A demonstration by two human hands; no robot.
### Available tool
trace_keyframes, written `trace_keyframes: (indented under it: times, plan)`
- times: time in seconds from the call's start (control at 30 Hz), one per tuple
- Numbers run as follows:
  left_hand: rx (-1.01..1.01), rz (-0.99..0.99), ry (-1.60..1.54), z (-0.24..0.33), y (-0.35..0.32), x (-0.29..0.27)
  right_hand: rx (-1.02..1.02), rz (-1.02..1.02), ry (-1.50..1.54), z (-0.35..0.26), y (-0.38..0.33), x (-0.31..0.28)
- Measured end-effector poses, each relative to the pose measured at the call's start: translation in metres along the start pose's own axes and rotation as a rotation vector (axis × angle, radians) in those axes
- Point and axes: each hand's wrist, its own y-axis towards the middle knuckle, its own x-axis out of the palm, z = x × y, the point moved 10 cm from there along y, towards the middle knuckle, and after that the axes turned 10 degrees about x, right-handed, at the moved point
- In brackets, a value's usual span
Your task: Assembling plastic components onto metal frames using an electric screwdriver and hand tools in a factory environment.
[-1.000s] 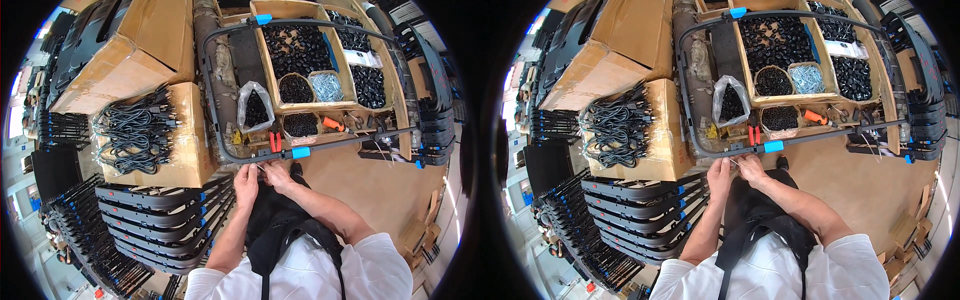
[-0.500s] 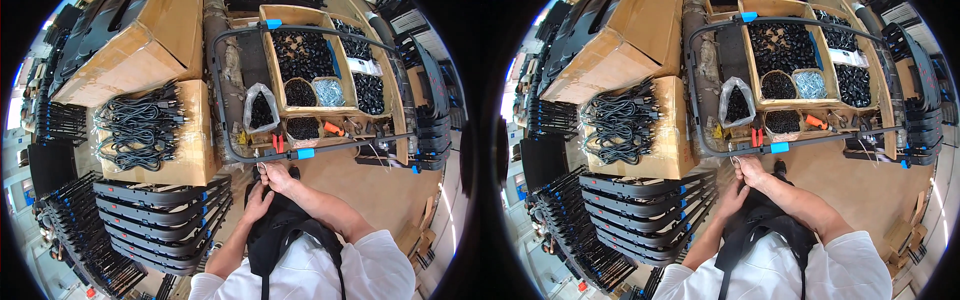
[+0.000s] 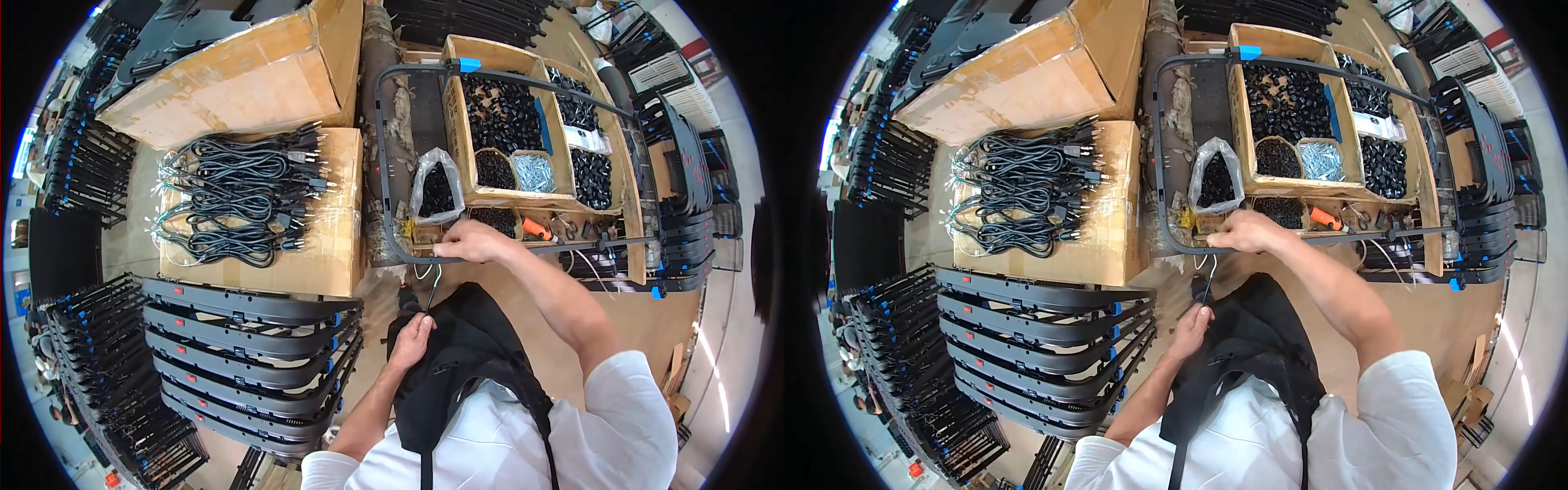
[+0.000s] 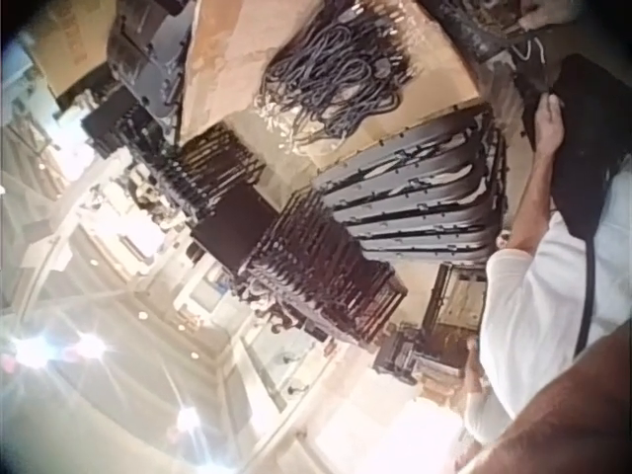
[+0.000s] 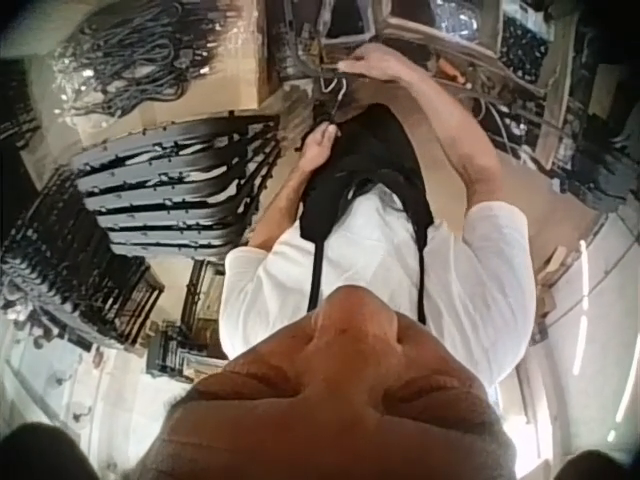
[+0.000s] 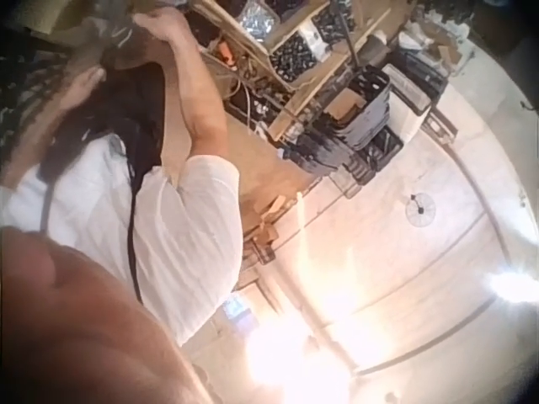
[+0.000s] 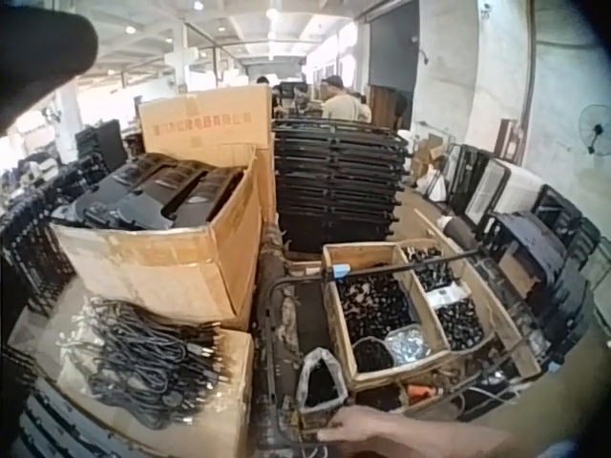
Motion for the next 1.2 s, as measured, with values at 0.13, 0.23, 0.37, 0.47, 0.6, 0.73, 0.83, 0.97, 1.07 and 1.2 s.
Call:
trace_keyframes:
  times: [0.13, 0.23, 0.37, 0.47, 0.6, 0.73, 0.83, 0.97, 1.07, 1.2]
  plan:
    - [-0.064, 0.016, -0.076, 0.005, -0.004, -0.005, 0.006, -0.306, 0.15, 0.008, 0.032, 0.023]
    - [-0.093, 0.029, -0.123, 0.008, -0.011, -0.004, -0.058, -0.35, 0.312, 0.002, 0.028, 0.028]
    - [-0.131, 0.079, -0.142, 0.014, -0.015, -0.003, -0.171, -0.355, 0.323, -0.021, 0.025, 0.015]
    - [-0.161, 0.097, -0.135, 0.026, -0.015, -0.002, -0.118, -0.26, 0.224, -0.018, 0.033, 0.011]
    - [-0.088, 0.156, -0.097, 0.034, -0.009, 0.002, -0.321, 0.043, 0.505, -0.004, 0.063, 0.007]
    - [-0.054, 0.229, 0.115, 0.046, -0.009, -0.001, -0.28, 0.288, 0.687, 0.0, 0.059, -0.026]
    - [-0.19, 0.227, 0.11, 0.065, 0.002, -0.008, -0.227, 0.328, 0.643, 0.018, 0.075, -0.06]
    - [-0.201, 0.333, 0.007, 0.066, 0.006, -0.011, -0.27, 0.349, 0.45, -0.01, 0.078, -0.097]
    - [-0.239, 0.331, 0.009, 0.079, 0.027, -0.007, -0.344, 0.432, 0.345, -0.024, 0.103, -0.11]
    - [-0.187, 0.46, -0.258, 0.082, 0.055, -0.007, -0.298, 0.506, 0.538, -0.033, 0.119, -0.145]
